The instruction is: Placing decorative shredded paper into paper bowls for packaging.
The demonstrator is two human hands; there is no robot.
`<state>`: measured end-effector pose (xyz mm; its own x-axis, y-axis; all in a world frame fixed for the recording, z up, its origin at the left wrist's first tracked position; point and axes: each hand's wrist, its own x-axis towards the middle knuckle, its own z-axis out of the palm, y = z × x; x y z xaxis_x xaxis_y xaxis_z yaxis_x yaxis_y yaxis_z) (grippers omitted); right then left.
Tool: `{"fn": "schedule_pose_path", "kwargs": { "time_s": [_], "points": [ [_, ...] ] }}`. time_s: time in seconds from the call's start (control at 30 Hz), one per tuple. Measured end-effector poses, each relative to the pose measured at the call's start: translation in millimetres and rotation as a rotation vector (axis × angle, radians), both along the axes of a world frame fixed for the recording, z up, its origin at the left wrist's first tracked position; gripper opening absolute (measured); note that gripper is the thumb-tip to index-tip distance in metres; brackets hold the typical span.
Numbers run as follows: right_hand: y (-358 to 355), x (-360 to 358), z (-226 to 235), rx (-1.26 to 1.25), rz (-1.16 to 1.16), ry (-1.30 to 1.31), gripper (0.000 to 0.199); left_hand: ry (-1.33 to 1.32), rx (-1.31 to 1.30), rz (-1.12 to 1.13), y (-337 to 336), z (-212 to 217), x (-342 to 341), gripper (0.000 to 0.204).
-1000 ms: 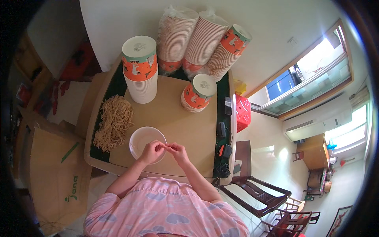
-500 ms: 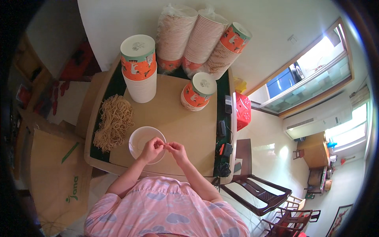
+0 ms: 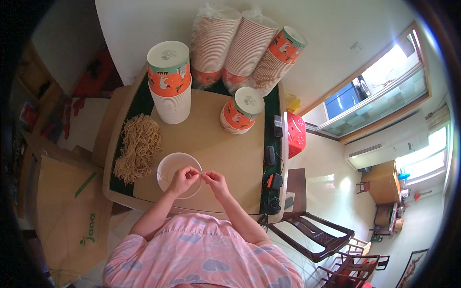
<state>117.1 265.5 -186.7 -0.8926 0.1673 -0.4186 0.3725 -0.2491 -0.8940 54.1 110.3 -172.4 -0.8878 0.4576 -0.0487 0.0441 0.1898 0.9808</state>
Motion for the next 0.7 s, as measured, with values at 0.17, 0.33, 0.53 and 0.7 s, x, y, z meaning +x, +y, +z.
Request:
{"fn": "schedule_pose_path", "kwargs": {
  "time_s": [0.17, 0.33, 0.53, 0.7],
  "points": [
    [0, 1, -1, -0.010, 0.005, 0.009, 0.011, 0.006, -0.026, -0.023, 0, -5, 0, 0.009],
    [-1, 2, 2, -0.009, 0.070, -0.007, 0.012, 0.008, -0.003, -0.011, 1, -14, 0, 0.005],
    [1, 2, 4, -0.048, 0.047, -0.032, 0.013, 0.010, 0.003, -0.006, 0, -9, 1, 0.007],
    [-3, 0, 3, 0.028, 0.027, -0.003, 0.013, 0.024, 0.022, -0.023, -3, 0, 3, 0.008]
  ]
}}
